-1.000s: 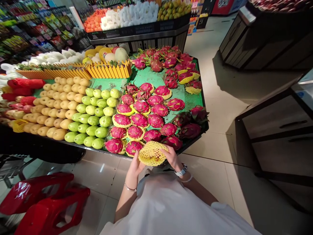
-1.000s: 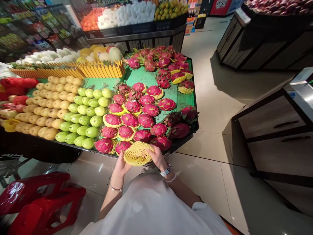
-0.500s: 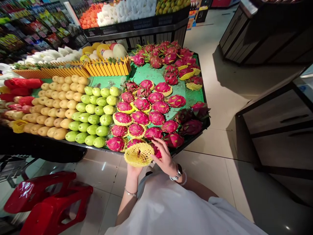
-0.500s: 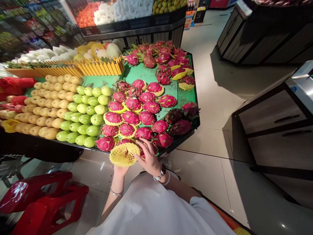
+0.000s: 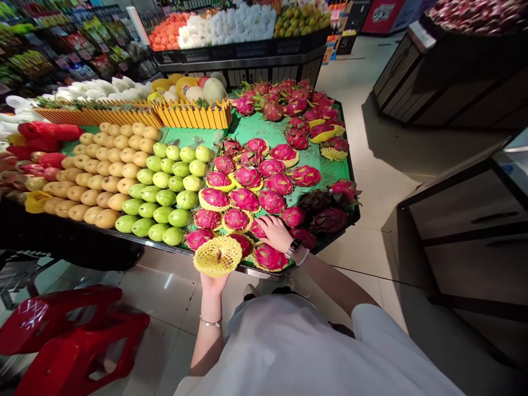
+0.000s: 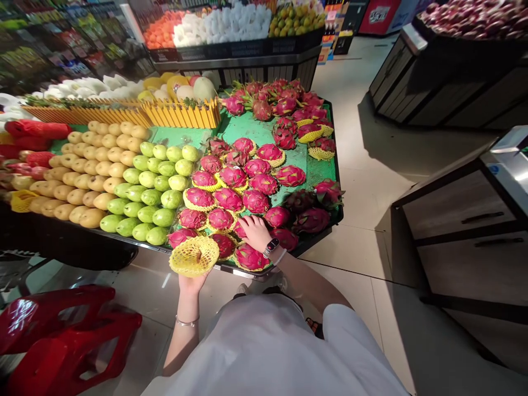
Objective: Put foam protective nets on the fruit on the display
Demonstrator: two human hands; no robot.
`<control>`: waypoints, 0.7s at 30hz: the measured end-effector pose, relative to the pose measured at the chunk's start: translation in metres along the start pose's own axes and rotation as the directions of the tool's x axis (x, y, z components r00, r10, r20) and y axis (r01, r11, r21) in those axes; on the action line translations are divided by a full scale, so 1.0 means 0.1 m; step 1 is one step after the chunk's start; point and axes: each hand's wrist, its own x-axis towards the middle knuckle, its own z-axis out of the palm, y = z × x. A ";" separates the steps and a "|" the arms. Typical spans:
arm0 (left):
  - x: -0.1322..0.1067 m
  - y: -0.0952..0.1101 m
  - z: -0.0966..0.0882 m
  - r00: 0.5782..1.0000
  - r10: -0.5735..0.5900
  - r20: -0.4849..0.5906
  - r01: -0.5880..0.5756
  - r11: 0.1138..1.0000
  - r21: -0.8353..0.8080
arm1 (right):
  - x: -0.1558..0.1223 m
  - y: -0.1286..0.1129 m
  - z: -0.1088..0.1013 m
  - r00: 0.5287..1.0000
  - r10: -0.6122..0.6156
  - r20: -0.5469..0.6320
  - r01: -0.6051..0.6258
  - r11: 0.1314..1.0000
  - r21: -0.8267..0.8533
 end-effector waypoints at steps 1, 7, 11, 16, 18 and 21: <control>0.00 -0.01 -0.01 1.000 -0.016 -0.006 0.016 1.000 -0.004 | 0.03 -0.01 0.01 0.999 0.038 0.029 -0.037 0.999 -0.032; -0.01 -0.13 -0.01 0.991 -0.106 -0.078 0.105 0.994 -0.013 | 0.21 0.08 0.03 0.978 0.130 0.160 -0.119 0.990 -0.080; 0.04 -0.16 0.10 0.994 -0.070 -0.081 0.066 0.997 -0.048 | 0.23 0.14 0.03 0.977 0.113 0.181 -0.109 0.993 -0.033; 0.11 -0.12 0.22 0.997 -0.069 0.020 0.070 0.996 -0.054 | 0.04 0.19 0.02 0.997 0.082 0.000 -0.081 0.989 0.121; 0.14 -0.10 0.31 0.998 -0.063 0.014 0.063 0.997 -0.035 | -0.05 0.22 -0.02 0.990 0.072 -0.121 -0.040 0.969 0.245; 0.16 -0.11 0.51 1.000 -0.019 -0.017 0.019 1.000 0.012 | -0.15 0.26 -0.14 0.941 0.146 -0.304 0.023 0.873 0.488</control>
